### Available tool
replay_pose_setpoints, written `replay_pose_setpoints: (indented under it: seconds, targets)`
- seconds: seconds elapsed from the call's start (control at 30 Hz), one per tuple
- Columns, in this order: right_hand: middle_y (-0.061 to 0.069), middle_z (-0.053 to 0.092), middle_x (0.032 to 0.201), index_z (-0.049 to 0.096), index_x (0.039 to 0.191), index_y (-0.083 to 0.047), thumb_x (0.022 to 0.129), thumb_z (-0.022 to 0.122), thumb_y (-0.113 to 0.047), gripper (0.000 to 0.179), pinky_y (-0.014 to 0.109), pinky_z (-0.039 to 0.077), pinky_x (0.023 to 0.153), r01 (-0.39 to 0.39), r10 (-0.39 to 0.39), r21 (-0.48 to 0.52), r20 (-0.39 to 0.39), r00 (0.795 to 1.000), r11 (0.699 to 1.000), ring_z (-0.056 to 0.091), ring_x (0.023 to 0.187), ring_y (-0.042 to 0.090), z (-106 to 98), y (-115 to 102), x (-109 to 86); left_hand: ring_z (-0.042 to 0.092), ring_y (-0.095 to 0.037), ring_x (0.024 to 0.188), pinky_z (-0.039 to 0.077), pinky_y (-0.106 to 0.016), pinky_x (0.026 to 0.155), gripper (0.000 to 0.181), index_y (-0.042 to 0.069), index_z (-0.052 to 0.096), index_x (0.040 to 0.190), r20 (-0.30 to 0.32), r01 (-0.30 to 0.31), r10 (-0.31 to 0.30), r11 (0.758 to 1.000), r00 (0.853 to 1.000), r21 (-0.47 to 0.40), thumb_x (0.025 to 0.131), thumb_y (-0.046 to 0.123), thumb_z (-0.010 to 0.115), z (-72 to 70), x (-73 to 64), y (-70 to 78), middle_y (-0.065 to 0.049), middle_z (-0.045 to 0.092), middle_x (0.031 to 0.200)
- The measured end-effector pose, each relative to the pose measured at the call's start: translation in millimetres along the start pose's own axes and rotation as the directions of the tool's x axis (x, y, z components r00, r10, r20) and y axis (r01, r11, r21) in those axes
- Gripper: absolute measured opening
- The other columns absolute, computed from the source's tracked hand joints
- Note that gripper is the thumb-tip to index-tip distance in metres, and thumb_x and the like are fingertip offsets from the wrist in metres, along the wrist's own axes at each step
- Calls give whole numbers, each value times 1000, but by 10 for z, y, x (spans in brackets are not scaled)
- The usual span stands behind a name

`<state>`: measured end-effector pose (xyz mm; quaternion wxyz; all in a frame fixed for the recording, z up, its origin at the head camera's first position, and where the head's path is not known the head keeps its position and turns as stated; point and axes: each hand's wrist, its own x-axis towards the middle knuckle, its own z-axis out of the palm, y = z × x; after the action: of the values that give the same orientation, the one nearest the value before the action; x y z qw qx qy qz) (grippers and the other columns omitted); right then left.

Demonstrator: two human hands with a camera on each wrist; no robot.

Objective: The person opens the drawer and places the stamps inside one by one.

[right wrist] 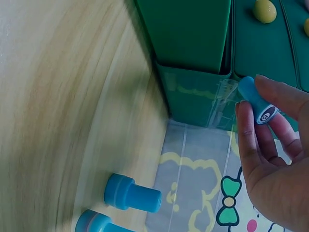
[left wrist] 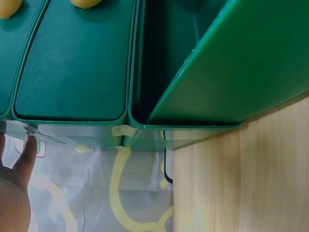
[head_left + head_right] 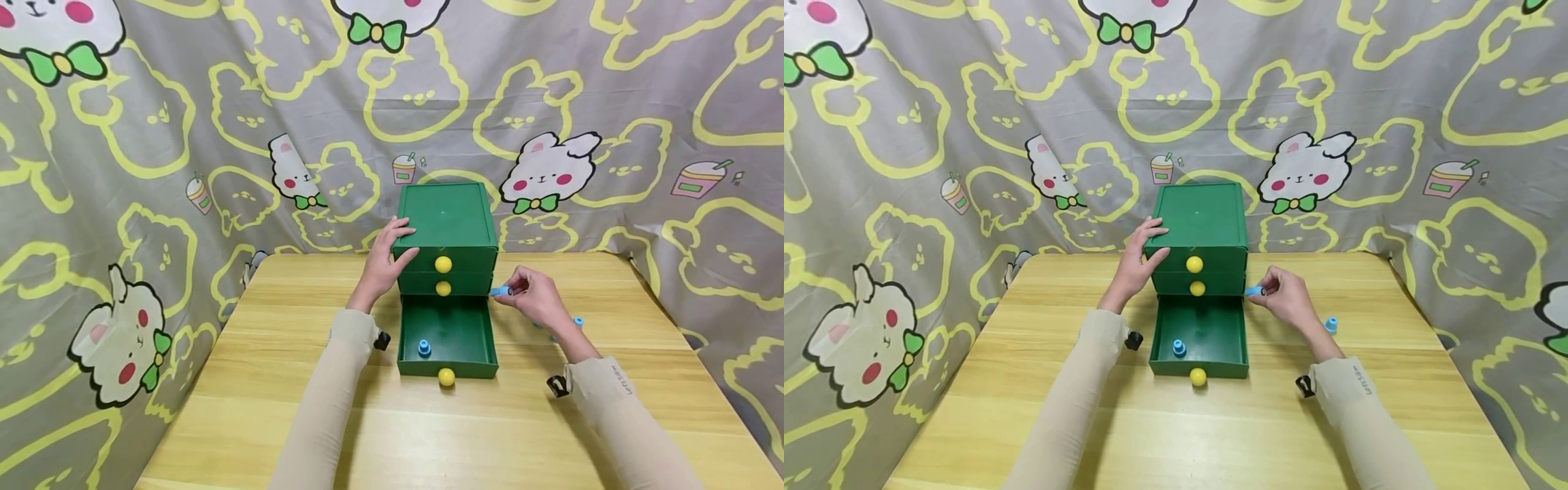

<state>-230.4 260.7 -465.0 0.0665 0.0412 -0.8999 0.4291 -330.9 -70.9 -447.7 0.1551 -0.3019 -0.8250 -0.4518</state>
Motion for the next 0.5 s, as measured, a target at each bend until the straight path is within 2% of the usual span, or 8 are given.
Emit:
replay_pose_setpoints:
  seconds: [0.23, 0.5]
  targets:
    - [9, 66, 86, 65, 91, -4, 84, 88, -17, 28, 21, 49, 63, 5, -5, 5, -43, 999, 1000, 58, 75, 15, 43, 23, -4, 16, -9, 160, 22, -56, 127, 52, 26, 57, 143, 3, 14, -14, 1000, 1000, 2, 102, 58, 56, -4, -7, 14, 13, 38, 164]
    - [11, 68, 89, 65, 93, -5, 85, 88, -17, 27, 20, 50, 65, 10, -10, 5, -64, 998, 1000, 60, 77, 16, 79, 81, 16, 18, -12, 160, 22, -58, 126, 52, 26, 57, 143, -1, 7, -7, 1000, 1000, 3, 102, 59, 55, 5, -11, 17, 13, 38, 164]
